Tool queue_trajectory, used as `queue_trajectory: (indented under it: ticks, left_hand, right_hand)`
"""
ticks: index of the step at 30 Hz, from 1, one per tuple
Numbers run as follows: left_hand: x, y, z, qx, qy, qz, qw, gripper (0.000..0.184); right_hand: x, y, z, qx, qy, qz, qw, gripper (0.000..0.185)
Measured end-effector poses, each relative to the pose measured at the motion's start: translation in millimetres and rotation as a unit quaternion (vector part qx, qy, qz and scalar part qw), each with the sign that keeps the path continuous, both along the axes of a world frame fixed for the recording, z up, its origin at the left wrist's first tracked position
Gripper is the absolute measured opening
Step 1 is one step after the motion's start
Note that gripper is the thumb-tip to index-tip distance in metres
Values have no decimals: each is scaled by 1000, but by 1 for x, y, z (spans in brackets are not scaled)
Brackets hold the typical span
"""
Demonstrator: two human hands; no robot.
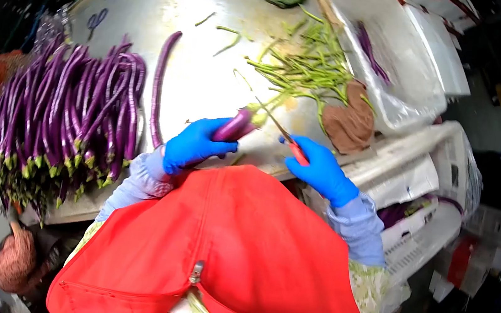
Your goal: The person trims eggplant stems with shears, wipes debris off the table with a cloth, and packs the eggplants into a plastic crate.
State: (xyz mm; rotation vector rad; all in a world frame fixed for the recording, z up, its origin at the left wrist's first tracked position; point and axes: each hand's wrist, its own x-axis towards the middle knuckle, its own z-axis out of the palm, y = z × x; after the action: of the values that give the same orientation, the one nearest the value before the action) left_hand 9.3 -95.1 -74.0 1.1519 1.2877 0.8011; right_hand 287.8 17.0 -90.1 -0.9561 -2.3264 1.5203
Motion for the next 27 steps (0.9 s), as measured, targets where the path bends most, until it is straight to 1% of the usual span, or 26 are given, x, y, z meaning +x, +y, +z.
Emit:
queue_trajectory:
  ticks: [2,4,6,7,8,9,10,11,12,13,14,15,16,17,18,19,20,21,22,23,24,25,26,27]
  left_hand:
    - [-1,-1,2,22,17,-8,1000,52]
    - [3,-5,-11,114,73,-3,991,53]
    - [3,-7,-2,108,154,-35,981,53]
    - [4,-9,9,85,145,-34,985,51]
    - [6,-13,18,63,134,-33,988,50]
    - [9,-19,19,104,115,-10,988,45]
    - [10,-25,24,117,119,0,986,43]
    - [12,-31,32,130,122,11,984,41]
    - [14,-37,40,141,123,21,982,40]
    - [16,-45,49,149,103,38,983,33]
    - [19,-51,49,167,101,49,980,32]
    - [22,-58,49,184,101,60,976,32]
    - [25,-65,50,201,103,71,972,31]
    - [29,-70,51,249,97,96,959,29]
    - [31,-77,55,249,92,113,957,28]
    - [33,-84,61,250,90,129,955,27]
    - [35,-90,66,252,88,146,953,27]
    - [38,-95,66,279,94,191,936,25]
    - [39,-101,66,289,108,205,929,27]
    - [38,-107,66,300,121,217,921,31]
    - [39,-115,66,312,134,229,912,34]
    - [43,-125,63,341,164,281,882,35]
    - [46,-130,64,346,101,284,889,34]
    - [47,-133,65,351,38,286,891,33]
  right_hand:
    - [-5,-7,15,-137,-36,-71,987,33]
    - [-4,-6,14,-127,-62,-54,988,29]
    - [-9,-6,14,-179,-47,-68,980,32]
    - [-11,-4,15,-204,-44,-79,975,34]
    - [-13,-2,13,-194,-31,-81,977,36]
    - [-15,1,10,-186,-19,-84,979,38]
    - [-17,6,9,-177,-8,-88,980,40]
    - [-18,13,9,-159,-45,-69,984,50]
    - [-19,20,6,-124,-45,-51,990,54]
    - [-20,26,-3,-89,-44,-33,995,57]
    - [-23,31,-13,-54,-41,-16,998,60]
    - [-31,33,-22,-30,9,-2,999,71]
    - [-37,38,-33,42,-13,25,999,75]
    - [-43,44,-42,115,-31,52,992,78]
    - [-53,48,-47,187,-44,80,978,81]
    - [-67,49,-44,222,-76,102,967,87]
    - [-79,49,-44,259,-101,133,951,88]
    - [-90,49,-46,297,-125,161,933,88]
    - [-100,50,-50,335,-148,188,911,89]
    - [-103,60,-74,371,-134,204,896,91]
    - [-112,58,-72,391,-192,233,869,91]
    - [-116,60,-75,387,-199,254,864,91]
    - [-120,63,-77,383,-206,276,857,90]
    - [-128,47,-50,414,-182,293,842,86]
